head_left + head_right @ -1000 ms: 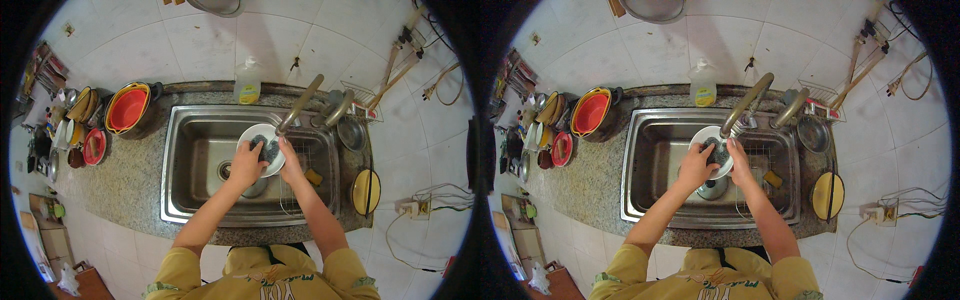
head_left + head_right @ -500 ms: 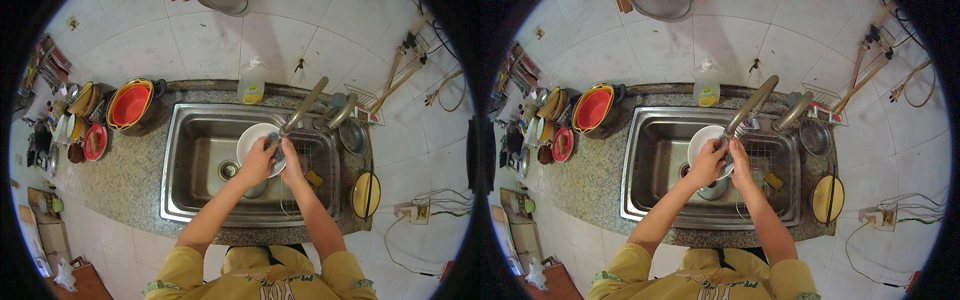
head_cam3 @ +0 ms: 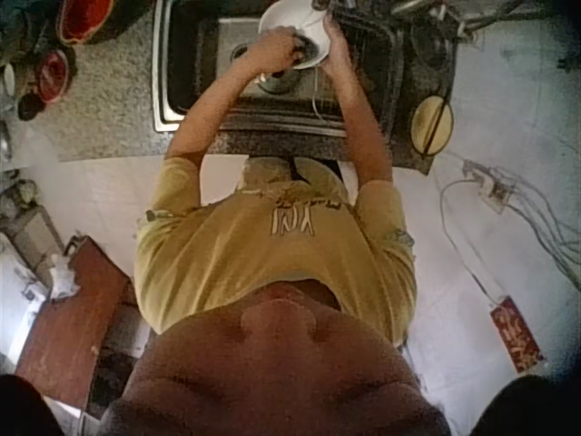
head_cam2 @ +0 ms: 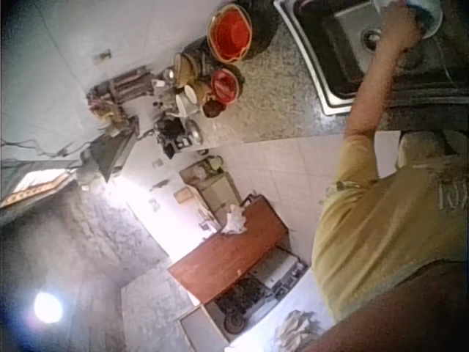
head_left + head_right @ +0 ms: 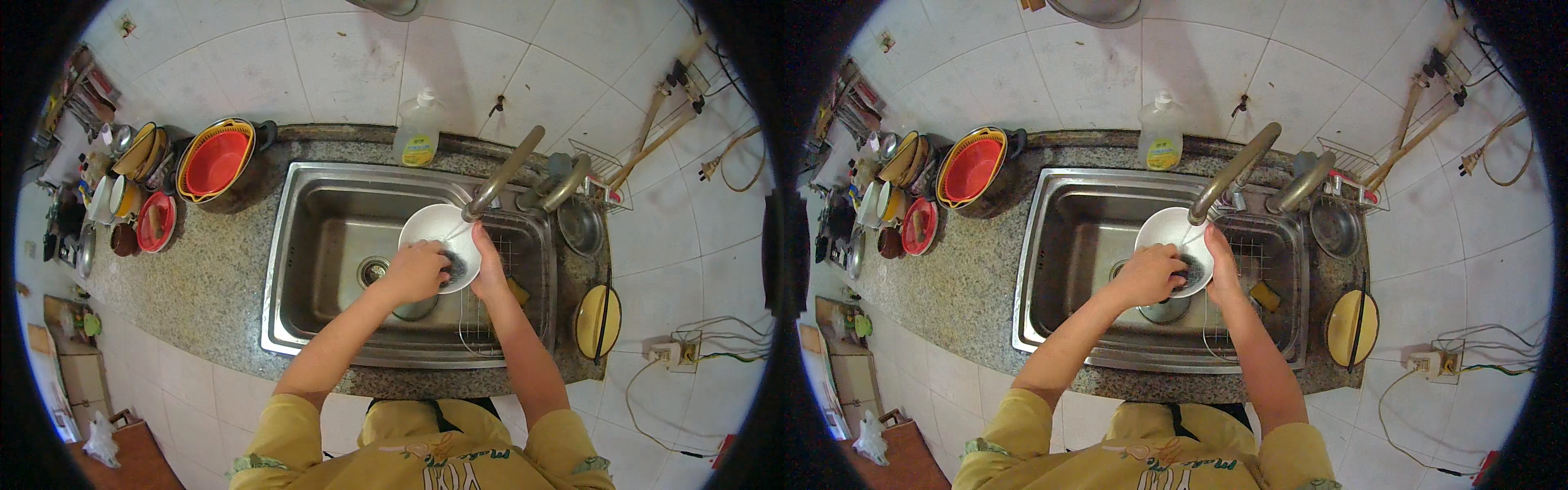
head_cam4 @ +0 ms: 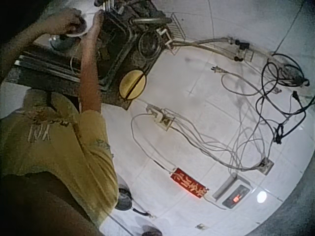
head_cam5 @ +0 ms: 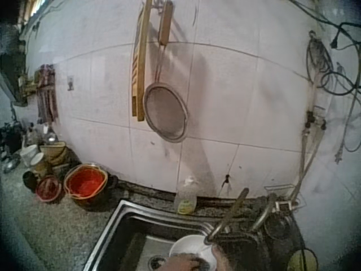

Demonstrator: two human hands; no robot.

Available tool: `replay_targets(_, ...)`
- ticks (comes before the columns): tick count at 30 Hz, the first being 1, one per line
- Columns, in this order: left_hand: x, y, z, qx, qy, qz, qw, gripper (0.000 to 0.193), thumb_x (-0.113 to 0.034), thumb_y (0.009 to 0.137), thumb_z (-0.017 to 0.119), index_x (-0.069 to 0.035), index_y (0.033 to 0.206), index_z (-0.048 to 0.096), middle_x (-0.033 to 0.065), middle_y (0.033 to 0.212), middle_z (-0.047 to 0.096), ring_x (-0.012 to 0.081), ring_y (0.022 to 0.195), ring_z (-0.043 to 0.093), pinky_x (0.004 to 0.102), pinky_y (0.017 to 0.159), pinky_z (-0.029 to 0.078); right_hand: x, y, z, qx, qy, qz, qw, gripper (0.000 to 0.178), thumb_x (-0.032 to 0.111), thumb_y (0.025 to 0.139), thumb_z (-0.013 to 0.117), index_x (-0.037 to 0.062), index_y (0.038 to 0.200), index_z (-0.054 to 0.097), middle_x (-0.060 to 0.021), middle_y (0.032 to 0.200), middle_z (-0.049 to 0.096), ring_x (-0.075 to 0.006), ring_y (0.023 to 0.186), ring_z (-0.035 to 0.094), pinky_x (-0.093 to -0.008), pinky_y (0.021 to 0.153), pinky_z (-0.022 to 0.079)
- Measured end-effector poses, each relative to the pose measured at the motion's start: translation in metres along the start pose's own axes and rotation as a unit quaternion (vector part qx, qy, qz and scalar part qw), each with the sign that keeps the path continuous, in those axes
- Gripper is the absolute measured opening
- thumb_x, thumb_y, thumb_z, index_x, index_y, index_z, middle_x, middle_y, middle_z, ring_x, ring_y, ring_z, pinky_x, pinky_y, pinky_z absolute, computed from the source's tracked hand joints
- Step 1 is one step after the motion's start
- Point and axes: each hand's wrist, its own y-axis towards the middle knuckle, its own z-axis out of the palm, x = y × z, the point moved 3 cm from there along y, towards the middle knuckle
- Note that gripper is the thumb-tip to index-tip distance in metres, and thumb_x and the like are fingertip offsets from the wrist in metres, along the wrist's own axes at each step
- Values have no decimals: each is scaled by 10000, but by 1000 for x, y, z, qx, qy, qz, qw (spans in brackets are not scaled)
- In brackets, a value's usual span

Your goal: The person washes a white plate and a glass pot lid in a kitchen sink using a steel wool scrubber and running water. They scrub the items thoroughly, rinse them under the tap, and place the cleaned plate on a nearby counter. The person then picks up a large metal pot and a ladle to wash them in the sink.

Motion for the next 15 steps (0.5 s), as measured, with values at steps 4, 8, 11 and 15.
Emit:
replay_targets(4, 8, 5, -2, -216, 36, -144, 965, 349, -152, 683, 642, -13, 991, 554, 131, 977, 495, 297, 910, 500, 360, 756, 417, -8, -5, 7, -42, 6, 0, 999, 456, 398, 864, 446, 84, 1193, 413, -39, 1120, 496, -162, 1017, 483, -316, 844, 392)
replay_targets(8, 6, 13, 9, -205, -218, 3, 954, 409, -128, 668, 655, -19, 1044, 536, 148, 980, 488, 304, 862, 520, 385, 748, 430, -21, 2, -8, -5, 44, -13, 999, 428, 394, 858, 469, 85, 1152, 439, -11, 1061, 505, -129, 973, 484, -285, 811, 394)
replay_targets(11, 0, 8, 2, -21, -142, -62, 988, 429, -123, 671, 652, -6, 1066, 532, 167, 971, 498, 314, 916, 514, 375, 794, 422, -15, 1, -14, -33, 1, -1, 999, 442, 406, 849, 481, 77, 1142, 441, -17, 1053, 500, -120, 973, 474, -280, 800, 396)
replay_targets(15, 10, 9, 7, -160, -35, -113, 980, 434, -115, 660, 661, 2, 1058, 532, 153, 1006, 485, 325, 944, 500, 382, 818, 410, -9, -7, 2, -70, -30, -15, 997, 464, 427, 851, 461, 84, 1162, 429, -39, 1113, 486, -150, 1015, 469, -306, 848, 383)
